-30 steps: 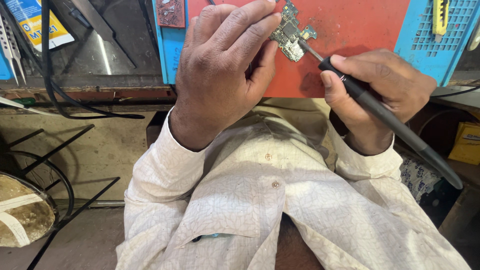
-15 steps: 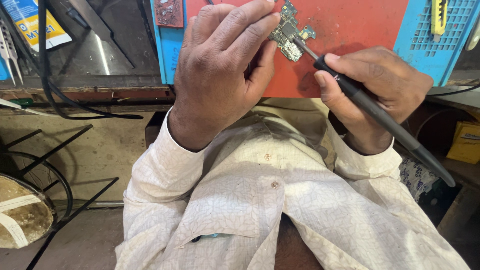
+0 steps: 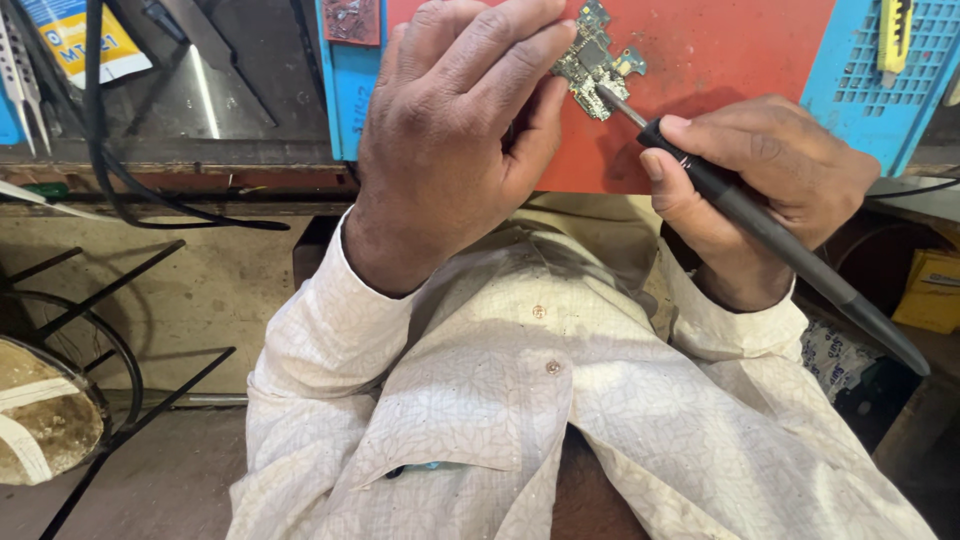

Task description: The person holds a small circuit board and uses a soldering iron to apply heat to specific points on the board. They switch between a red-handled and a black-handled soldering iron while working on the same board. The board remains on a red mat throughout the clip.

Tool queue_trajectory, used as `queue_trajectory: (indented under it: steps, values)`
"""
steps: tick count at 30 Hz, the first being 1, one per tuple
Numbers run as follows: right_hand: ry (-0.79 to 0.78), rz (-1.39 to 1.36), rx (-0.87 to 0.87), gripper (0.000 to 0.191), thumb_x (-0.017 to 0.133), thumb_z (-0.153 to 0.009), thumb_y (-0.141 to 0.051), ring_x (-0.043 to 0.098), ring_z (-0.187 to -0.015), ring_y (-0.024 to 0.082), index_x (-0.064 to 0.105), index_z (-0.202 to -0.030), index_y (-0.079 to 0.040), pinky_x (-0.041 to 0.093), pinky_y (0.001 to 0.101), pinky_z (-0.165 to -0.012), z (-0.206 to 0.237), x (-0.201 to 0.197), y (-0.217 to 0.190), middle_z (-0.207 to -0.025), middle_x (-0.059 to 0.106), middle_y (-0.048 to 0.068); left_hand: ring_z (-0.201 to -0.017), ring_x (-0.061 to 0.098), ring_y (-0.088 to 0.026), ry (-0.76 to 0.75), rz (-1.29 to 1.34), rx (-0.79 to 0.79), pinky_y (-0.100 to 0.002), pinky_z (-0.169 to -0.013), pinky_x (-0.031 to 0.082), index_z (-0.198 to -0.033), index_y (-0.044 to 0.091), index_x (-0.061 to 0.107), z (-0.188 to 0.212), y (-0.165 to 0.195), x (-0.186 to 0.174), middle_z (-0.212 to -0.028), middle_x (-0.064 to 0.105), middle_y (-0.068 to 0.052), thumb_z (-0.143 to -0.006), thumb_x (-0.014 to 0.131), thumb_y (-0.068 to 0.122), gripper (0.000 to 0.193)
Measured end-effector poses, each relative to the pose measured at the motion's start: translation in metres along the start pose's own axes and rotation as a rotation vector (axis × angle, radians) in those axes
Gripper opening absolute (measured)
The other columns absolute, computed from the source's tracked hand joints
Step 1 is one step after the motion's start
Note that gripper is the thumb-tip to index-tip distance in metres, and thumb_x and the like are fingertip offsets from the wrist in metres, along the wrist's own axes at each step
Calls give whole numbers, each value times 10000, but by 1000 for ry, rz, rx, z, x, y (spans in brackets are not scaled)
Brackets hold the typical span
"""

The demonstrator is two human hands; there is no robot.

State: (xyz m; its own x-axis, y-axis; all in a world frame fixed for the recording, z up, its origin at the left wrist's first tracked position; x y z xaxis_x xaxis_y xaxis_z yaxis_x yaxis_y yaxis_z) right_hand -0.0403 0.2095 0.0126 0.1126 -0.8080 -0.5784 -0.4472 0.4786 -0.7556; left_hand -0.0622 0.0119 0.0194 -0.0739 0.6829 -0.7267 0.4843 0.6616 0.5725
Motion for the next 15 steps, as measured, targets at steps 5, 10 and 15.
queue_trajectory:
  steps: [5,10,15]
  values:
    - [-18,30,-50,194,862,-991,28,741,-901,241,730,-1132,46,575,281,-800,-2,2,-3,-992,742,157,-1265,576,-232,-1,-5,2,-394,-1043,466,-1257,80,666,0,-1,1,-1365,626,-10,-1012,746,90,257]
    - [-14,19,-51,198,867,-1001,18,743,-906,242,732,-1144,42,576,282,-806,-4,3,-5,-997,744,147,-1265,585,-235,-8,-9,4,-425,-1042,466,-1285,79,678,0,-1,1,-1341,636,-18,-1033,775,113,272]
    - [-12,30,-11,194,874,-997,5,742,-889,236,740,-1134,31,570,273,-790,-5,3,-5,-993,750,143,-1269,568,-229,-11,4,-8,-401,-1057,463,-1262,81,662,1,-2,2,-1339,624,-10,-1017,739,89,257]
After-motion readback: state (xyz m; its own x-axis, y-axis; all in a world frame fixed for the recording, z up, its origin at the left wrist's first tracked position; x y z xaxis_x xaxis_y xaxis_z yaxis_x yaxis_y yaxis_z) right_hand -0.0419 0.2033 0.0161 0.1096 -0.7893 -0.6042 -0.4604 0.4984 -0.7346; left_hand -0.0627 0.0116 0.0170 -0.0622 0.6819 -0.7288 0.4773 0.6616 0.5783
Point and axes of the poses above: each hand's wrist, its own z-axis away from the middle knuckle, its own x-axis out of the palm, y = z × x, the point moved 9 cm from there along -z, towards the middle knuckle
